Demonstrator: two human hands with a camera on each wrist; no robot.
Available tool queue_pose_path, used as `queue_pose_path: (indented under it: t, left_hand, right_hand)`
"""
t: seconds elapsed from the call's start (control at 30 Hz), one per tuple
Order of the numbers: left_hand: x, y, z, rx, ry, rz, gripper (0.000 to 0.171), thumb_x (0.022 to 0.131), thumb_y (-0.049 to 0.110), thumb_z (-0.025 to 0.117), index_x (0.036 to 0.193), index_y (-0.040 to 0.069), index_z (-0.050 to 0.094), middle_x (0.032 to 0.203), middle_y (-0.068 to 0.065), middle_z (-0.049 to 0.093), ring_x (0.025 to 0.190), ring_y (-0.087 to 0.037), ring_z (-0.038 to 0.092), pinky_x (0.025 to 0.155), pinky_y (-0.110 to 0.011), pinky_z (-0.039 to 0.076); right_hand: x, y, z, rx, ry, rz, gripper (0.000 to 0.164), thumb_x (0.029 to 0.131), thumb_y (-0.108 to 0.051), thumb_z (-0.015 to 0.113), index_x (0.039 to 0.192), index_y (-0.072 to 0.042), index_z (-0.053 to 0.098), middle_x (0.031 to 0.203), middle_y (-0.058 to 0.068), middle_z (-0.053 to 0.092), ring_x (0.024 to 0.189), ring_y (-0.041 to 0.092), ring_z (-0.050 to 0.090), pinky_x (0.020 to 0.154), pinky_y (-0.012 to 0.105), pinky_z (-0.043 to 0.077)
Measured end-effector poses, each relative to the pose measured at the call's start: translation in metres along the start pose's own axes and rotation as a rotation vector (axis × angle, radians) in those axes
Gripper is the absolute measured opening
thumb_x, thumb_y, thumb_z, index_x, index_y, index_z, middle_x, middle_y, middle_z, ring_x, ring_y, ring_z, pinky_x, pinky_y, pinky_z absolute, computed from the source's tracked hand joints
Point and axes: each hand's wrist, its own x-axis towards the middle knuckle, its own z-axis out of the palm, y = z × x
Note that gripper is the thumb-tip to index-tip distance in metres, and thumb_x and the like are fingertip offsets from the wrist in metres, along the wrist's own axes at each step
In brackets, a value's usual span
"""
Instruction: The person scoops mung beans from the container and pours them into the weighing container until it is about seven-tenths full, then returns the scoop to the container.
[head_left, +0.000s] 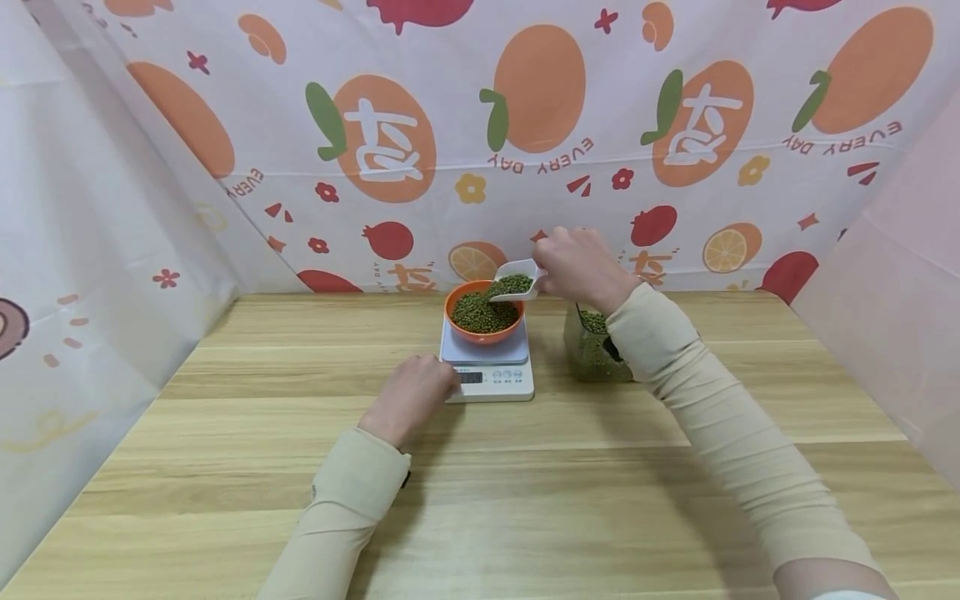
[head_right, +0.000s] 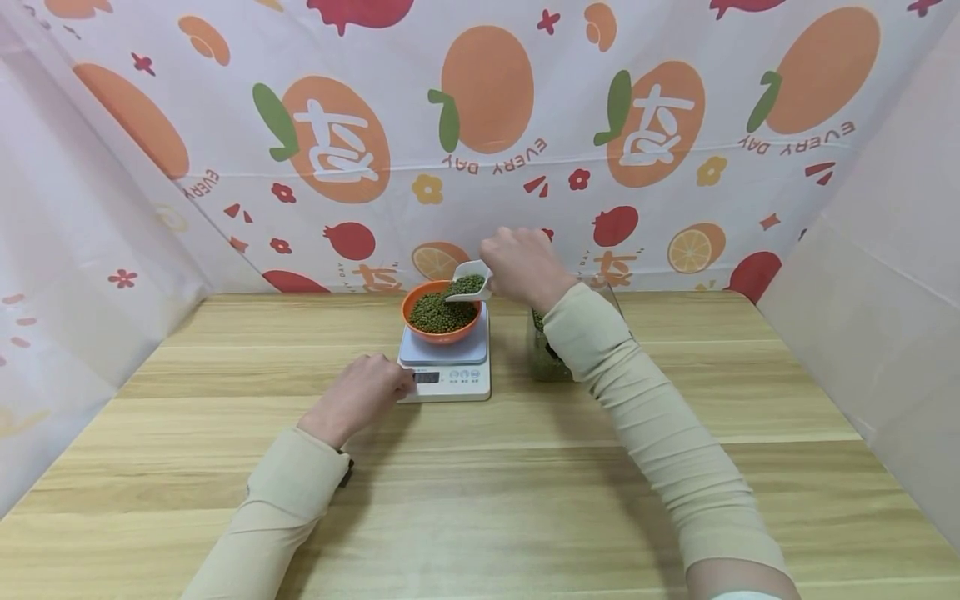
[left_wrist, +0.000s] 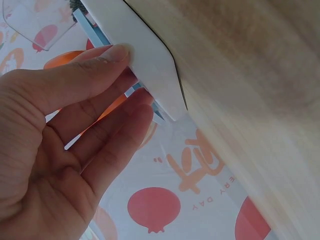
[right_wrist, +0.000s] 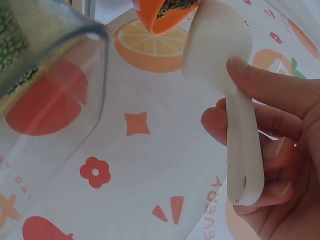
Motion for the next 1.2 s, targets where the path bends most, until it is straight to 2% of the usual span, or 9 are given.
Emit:
queue_pose_path:
  t: [0.2,0.4,0.57,0.67,0.8,0.93,1.2]
  left_hand:
    - [0.000,0.000,0.000,0.003,-0.007,-0.009,0.026,0.076,-0.011,0.070,0.063,0.011,0.063,0.058,0.001,0.048,0.057,-0.016,0.038,0.054,-0.031,0.038]
    - [0.001,0.000,0.000,0.002,-0.019,-0.014,0.029,0.077,-0.011,0.069,0.062,0.011,0.060,0.057,0.002,0.047,0.057,-0.015,0.037,0.053,-0.030,0.037]
    - [0.001,0.000,0.000,0.002,-0.027,-0.020,0.022,0.078,-0.010,0.070,0.068,0.010,0.068,0.059,0.002,0.051,0.058,-0.016,0.038,0.054,-0.030,0.037]
    - [0.001,0.000,0.000,0.002,-0.022,-0.019,0.020,0.077,-0.010,0.070,0.072,0.009,0.071,0.060,0.002,0.052,0.058,-0.016,0.038,0.054,-0.030,0.038]
    - [0.000,-0.001,0.000,-0.002,-0.005,-0.007,0.022,0.076,-0.012,0.068,0.071,0.009,0.070,0.058,0.002,0.047,0.058,-0.015,0.037,0.053,-0.029,0.036]
    - [0.000,-0.001,0.001,-0.005,0.006,-0.002,0.022,0.076,-0.012,0.067,0.071,0.009,0.071,0.057,0.003,0.047,0.057,-0.015,0.036,0.053,-0.030,0.036]
    - [0.000,-0.001,0.002,0.003,0.016,0.009,0.021,0.076,-0.013,0.068,0.071,0.008,0.071,0.058,0.002,0.050,0.057,-0.015,0.037,0.052,-0.030,0.037]
  right_hand:
    - [0.001,-0.001,0.000,-0.110,0.036,-0.027,0.017,0.084,-0.016,0.080,0.092,-0.002,0.073,0.075,0.011,0.063,0.067,0.029,0.059,0.055,0.042,0.052]
    - [0.002,-0.004,-0.004,-0.154,0.052,-0.043,0.013,0.085,-0.013,0.078,0.090,-0.002,0.073,0.077,0.012,0.065,0.064,0.028,0.060,0.054,0.041,0.051]
    - [0.002,-0.007,-0.006,-0.182,0.069,-0.068,0.011,0.085,-0.011,0.078,0.090,-0.002,0.074,0.078,0.013,0.069,0.060,0.026,0.059,0.052,0.039,0.050]
    - [0.002,-0.007,-0.006,-0.213,0.083,-0.088,0.008,0.086,-0.008,0.075,0.090,-0.001,0.075,0.076,0.012,0.069,0.055,0.023,0.054,0.049,0.036,0.047]
    - [0.003,-0.008,-0.006,-0.258,0.083,-0.096,0.007,0.087,-0.006,0.073,0.091,-0.001,0.075,0.073,0.012,0.068,0.052,0.020,0.046,0.046,0.032,0.040]
    - [0.002,-0.008,-0.007,-0.300,0.084,-0.094,0.007,0.086,-0.005,0.073,0.092,-0.001,0.076,0.073,0.012,0.068,0.052,0.019,0.045,0.046,0.033,0.043]
    - [0.001,-0.013,-0.010,-0.330,0.063,-0.097,0.013,0.087,0.003,0.064,0.089,-0.001,0.076,0.071,0.011,0.067,0.051,0.017,0.044,0.046,0.031,0.043]
